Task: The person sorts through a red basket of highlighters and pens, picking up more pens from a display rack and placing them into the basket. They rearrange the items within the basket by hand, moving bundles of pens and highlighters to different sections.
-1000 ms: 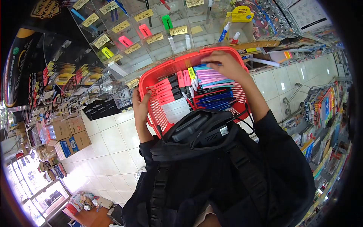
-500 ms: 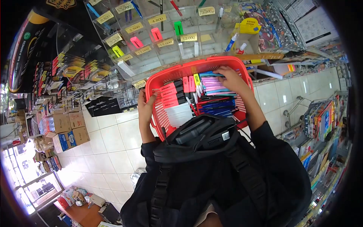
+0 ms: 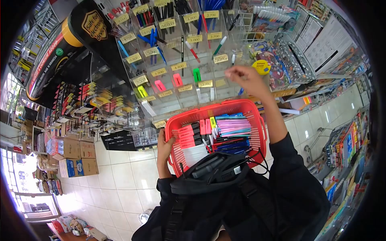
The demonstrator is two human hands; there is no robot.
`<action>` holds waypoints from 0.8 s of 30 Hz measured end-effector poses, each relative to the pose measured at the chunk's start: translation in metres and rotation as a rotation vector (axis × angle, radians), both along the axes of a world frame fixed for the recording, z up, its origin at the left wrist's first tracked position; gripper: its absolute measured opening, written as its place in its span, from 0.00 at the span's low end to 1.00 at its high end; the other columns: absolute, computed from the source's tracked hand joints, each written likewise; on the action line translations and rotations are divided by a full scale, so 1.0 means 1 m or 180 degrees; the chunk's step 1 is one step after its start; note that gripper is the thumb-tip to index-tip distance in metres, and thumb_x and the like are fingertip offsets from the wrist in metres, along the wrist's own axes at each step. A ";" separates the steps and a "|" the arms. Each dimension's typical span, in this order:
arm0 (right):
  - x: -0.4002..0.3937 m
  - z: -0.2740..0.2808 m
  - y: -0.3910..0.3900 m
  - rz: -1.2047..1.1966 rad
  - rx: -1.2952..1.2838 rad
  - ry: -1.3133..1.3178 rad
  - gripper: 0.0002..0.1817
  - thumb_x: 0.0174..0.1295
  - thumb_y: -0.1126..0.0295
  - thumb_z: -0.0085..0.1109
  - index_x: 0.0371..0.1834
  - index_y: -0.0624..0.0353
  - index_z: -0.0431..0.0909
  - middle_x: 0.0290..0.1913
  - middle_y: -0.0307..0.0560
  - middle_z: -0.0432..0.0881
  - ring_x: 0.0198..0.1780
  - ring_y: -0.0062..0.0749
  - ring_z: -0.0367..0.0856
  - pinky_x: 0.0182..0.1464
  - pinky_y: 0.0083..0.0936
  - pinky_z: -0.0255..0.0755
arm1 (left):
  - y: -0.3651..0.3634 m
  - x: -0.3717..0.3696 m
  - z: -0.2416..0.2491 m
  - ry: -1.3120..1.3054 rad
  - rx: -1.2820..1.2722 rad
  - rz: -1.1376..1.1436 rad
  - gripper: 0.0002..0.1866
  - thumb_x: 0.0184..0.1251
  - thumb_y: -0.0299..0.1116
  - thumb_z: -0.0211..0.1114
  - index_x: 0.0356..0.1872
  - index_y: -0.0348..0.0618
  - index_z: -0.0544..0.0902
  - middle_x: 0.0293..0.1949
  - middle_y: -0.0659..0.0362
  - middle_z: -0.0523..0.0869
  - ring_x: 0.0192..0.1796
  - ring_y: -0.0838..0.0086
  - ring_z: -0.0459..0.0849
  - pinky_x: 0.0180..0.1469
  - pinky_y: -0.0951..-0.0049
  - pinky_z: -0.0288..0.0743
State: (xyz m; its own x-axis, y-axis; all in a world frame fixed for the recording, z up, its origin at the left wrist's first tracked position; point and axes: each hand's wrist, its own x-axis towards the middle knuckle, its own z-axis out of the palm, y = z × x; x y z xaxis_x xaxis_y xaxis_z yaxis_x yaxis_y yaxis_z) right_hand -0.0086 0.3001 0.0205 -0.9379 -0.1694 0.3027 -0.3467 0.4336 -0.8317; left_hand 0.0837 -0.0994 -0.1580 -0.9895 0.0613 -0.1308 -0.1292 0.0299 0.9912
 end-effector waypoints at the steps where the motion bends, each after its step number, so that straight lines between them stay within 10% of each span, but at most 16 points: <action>1: -0.014 0.008 0.004 -0.0104 -0.0089 0.0124 0.11 0.70 0.64 0.64 0.48 0.59 0.86 0.33 0.37 0.86 0.34 0.17 0.79 0.41 0.20 0.74 | 0.000 -0.001 0.004 0.0002 -0.0012 -0.0026 0.23 0.64 0.20 0.64 0.61 0.38 0.74 0.48 0.57 0.84 0.48 0.74 0.83 0.52 0.72 0.80; 5: -0.070 0.047 0.020 -0.0597 -0.0388 0.0713 0.11 0.69 0.64 0.64 0.47 0.58 0.87 0.33 0.37 0.87 0.35 0.16 0.80 0.39 0.20 0.74 | 0.003 0.002 0.013 0.0031 -0.0106 0.0000 0.23 0.62 0.23 0.65 0.60 0.37 0.76 0.49 0.57 0.85 0.49 0.73 0.83 0.55 0.71 0.76; 11: -0.154 0.104 0.047 -0.1606 0.0433 0.1708 0.14 0.66 0.60 0.63 0.47 0.56 0.87 0.37 0.49 0.89 0.40 0.41 0.89 0.43 0.36 0.79 | 0.008 0.003 0.023 0.0030 -0.0125 0.0071 0.15 0.63 0.20 0.63 0.50 0.38 0.75 0.42 0.58 0.84 0.44 0.75 0.82 0.51 0.74 0.76; 17: -0.189 0.137 0.041 -0.2375 0.2274 0.1005 0.16 0.61 0.59 0.62 0.45 0.57 0.87 0.42 0.57 0.89 0.48 0.55 0.88 0.49 0.48 0.80 | 0.009 0.002 0.024 0.0005 -0.0027 0.0068 0.15 0.62 0.20 0.63 0.50 0.37 0.76 0.42 0.58 0.84 0.44 0.75 0.82 0.52 0.74 0.76; 24: -0.203 0.130 0.039 -0.2519 0.2562 0.1026 0.18 0.61 0.55 0.62 0.46 0.56 0.87 0.43 0.57 0.89 0.47 0.57 0.88 0.49 0.50 0.80 | 0.008 0.002 0.022 0.0029 -0.0039 0.0086 0.15 0.62 0.20 0.63 0.51 0.37 0.76 0.43 0.57 0.85 0.45 0.75 0.83 0.53 0.73 0.77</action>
State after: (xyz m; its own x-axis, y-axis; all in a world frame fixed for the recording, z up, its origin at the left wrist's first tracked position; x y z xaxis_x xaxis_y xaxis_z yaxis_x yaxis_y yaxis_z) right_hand -0.2113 0.3388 0.1504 -0.7671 0.1758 0.6169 0.1110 0.9836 -0.1422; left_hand 0.0861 -0.0917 -0.1363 -0.9919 0.0330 -0.1223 -0.1210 0.0387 0.9919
